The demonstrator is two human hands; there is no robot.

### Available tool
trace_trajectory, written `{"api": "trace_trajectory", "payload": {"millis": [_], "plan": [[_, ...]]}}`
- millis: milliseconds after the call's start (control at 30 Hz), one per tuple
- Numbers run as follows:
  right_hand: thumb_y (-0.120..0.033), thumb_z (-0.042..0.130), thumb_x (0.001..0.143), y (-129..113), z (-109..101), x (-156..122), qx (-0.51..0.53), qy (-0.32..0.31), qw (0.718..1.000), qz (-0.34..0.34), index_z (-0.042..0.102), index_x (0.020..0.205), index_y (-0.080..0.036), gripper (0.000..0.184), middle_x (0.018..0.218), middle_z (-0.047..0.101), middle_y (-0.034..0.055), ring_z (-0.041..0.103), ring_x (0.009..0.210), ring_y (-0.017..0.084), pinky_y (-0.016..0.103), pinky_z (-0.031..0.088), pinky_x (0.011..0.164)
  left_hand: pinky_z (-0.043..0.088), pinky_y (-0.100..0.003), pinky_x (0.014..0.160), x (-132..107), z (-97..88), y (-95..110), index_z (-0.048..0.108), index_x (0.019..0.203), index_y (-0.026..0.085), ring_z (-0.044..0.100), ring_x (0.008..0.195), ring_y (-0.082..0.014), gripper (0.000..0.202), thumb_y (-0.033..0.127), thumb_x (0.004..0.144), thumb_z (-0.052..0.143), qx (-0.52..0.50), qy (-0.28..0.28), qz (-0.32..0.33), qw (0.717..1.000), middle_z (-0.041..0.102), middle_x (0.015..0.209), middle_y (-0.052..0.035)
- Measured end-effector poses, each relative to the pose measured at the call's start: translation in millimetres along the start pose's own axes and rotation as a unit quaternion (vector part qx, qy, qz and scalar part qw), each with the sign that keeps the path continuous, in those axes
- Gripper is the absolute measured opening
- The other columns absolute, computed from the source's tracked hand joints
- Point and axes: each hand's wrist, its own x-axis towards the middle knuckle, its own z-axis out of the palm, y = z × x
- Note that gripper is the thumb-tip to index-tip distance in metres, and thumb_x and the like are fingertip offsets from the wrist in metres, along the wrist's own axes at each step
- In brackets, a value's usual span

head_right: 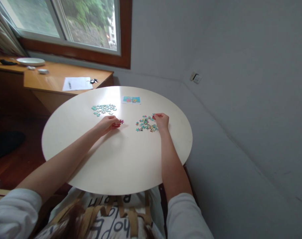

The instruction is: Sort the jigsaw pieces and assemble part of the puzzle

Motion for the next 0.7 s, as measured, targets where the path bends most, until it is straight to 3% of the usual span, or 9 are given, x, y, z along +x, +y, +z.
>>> {"api": "trace_trajectory", "payload": {"millis": [167, 333, 533, 700], "plan": [[-0.008, 0.061, 0.066, -7, -1, -5, 0.017, -0.003, 1.000, 0.012, 0.060, 0.070, -0.014, 0.007, 0.054, 0.063, -0.0017, 0.063, 0.053, 0.011, 0.022, 0.051, 0.056, 0.046, -0.024, 0.060, -1, 0.2, 1, 0.049, 0.056, 0.014, 0.057, 0.060, -0.0113, 0.020, 0.010, 0.058, 0.068, -0.003, -0.002, -0.016, 1.000, 0.062, 0.062, -0.0057], [-0.017, 0.060, 0.067, -5, -9, 1, -0.033, 0.010, 0.999, -0.032, 0.067, 0.084, -0.013, 0.019, 0.059, 0.064, -0.0007, 0.062, 0.057, 0.012, 0.024, 0.051, 0.060, 0.047, -0.026, 0.062, 0, 0.2, 0, 0.047, 0.057, 0.015, 0.059, 0.062, -0.0123, 0.022, 0.012, 0.057, 0.069, -0.009, -0.009, -0.014, 1.000, 0.066, 0.070, -0.0089], [-0.020, 0.056, 0.066, 9, -18, 15, -0.108, 0.033, 0.991, -0.074, 0.071, 0.084, -0.012, 0.024, 0.069, 0.068, 0.0044, 0.062, 0.066, 0.015, 0.029, 0.051, 0.069, 0.047, -0.025, 0.062, -1, 0.6, 1, 0.047, 0.057, 0.015, 0.060, 0.061, -0.0116, 0.019, 0.011, 0.059, 0.065, -0.014, -0.004, -0.015, 1.000, 0.067, 0.072, -0.0092], [-0.016, 0.056, 0.063, 21, -22, 19, -0.189, 0.012, 0.979, -0.080, 0.071, 0.077, -0.014, 0.021, 0.070, 0.070, 0.0046, 0.063, 0.067, 0.016, 0.030, 0.051, 0.072, 0.047, -0.023, 0.058, 0, 0.3, 1, 0.047, 0.058, 0.014, 0.061, 0.060, -0.0116, 0.017, 0.010, 0.060, 0.064, -0.016, 0.003, -0.023, 1.000, 0.068, 0.074, -0.0096]]}}
